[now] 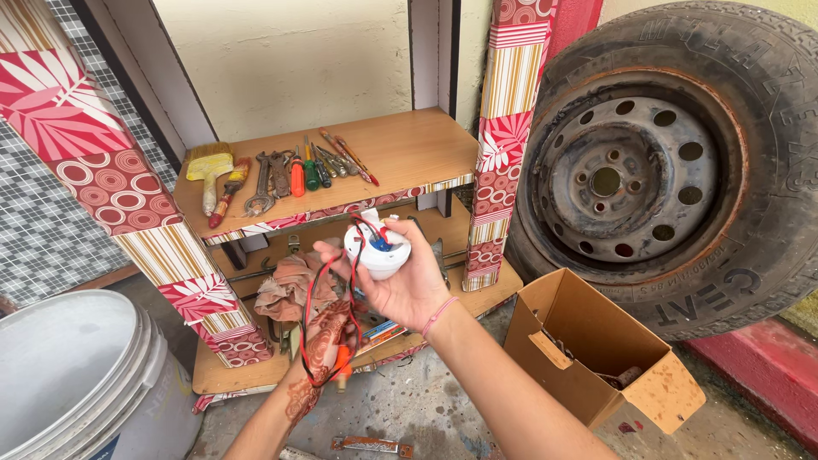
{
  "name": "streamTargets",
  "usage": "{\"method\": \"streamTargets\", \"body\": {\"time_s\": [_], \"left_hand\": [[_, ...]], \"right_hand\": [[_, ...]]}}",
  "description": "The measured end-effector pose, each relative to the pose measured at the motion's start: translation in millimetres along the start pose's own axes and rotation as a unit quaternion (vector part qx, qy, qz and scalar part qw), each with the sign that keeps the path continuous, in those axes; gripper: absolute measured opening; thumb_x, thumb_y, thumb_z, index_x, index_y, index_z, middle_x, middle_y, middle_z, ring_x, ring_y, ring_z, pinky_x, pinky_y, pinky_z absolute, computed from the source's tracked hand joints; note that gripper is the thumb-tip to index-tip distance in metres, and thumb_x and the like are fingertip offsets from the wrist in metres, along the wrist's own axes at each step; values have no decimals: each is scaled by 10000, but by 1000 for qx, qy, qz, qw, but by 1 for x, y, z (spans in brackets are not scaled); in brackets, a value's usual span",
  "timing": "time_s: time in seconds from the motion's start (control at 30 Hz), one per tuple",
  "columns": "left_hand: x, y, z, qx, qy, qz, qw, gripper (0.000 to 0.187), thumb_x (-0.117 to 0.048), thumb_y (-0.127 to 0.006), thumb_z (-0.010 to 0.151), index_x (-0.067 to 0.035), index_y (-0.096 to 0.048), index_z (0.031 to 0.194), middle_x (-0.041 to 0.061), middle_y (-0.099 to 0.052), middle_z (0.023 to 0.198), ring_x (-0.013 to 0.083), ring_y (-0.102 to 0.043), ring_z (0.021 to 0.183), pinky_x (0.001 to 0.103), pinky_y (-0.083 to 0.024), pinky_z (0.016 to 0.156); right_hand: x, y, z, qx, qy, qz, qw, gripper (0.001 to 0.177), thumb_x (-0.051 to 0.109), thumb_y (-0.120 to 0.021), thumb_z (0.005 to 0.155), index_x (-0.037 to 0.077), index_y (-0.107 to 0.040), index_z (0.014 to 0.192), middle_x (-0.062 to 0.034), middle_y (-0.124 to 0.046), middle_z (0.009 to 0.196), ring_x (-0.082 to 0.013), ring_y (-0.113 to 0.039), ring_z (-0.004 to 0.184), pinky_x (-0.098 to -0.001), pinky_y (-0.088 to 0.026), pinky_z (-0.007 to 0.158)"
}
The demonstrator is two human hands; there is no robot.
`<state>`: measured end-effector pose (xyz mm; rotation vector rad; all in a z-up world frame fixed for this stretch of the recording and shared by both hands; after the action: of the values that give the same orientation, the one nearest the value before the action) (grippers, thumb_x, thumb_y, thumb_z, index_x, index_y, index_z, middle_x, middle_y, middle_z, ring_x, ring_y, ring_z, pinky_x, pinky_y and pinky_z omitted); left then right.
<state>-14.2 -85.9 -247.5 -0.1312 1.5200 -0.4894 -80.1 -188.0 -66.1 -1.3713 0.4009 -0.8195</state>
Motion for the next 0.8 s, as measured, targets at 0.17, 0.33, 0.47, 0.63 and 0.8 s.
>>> {"method": "streamTargets", "body": {"time_s": [0.17, 0.33, 0.47, 0.63, 0.8], "left_hand": [[0, 78, -6, -85, 55, -15, 995, 254, -281, -611, 1017, -62, -622, 1145, 19, -470, 763, 114, -475, 554, 288, -389, 473], [15, 117, -16, -182, 92, 7, 979, 229, -213, -585, 980, -59, -608, 1148, 17, -503, 801, 164, -475, 521, 332, -392, 440], [50, 151, -22, -265, 146, 30, 953, 217, -226, -541, 993, -85, -625, 1133, 69, -590, 855, 226, -583, 582, 363, -501, 498], [71, 185, -21, -284, 128, -61, 948, 150, -259, -591, 1012, -139, -569, 1099, 42, -531, 827, 227, -555, 584, 375, -491, 492], [42, 131, -58, -228, 148, 81, 959, 341, -414, -610, 1038, -79, -651, 1078, 65, -584, 828, 239, -611, 642, 376, -546, 558]], "right_hand": [[7, -1, -14, -10, -33, 21, 999, 490, 398, -551, 1023, -31, -560, 1259, -362, -459, 1502, -387, -590, 1291, -406, -652, 877], [4, -9, -11, 33, -22, -28, 999, 536, 451, -573, 1013, 34, -584, 1349, -212, -543, 1462, -357, -612, 1277, -384, -651, 874], [-2, -29, -7, 79, -46, 21, 996, 539, 446, -569, 1040, 10, -578, 1357, -233, -559, 1438, -380, -633, 1248, -421, -631, 904], [-19, -36, -17, 71, -76, -103, 989, 517, 463, -658, 973, 77, -636, 1315, -205, -622, 1339, -302, -672, 1114, -534, -458, 1032], [13, -18, 0, -38, 63, -140, 987, 450, 368, -688, 918, 61, -607, 1237, -155, -658, 1177, -289, -695, 1058, -532, -536, 1070]]}}
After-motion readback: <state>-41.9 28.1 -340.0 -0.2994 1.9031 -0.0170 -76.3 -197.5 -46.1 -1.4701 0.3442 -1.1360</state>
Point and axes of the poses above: each hand's wrist, its own z-axis towards the middle knuckle, its own y-axis out of the back of the hand, x = y × z, the point moved 10 cm from there along z, towards the middle knuckle
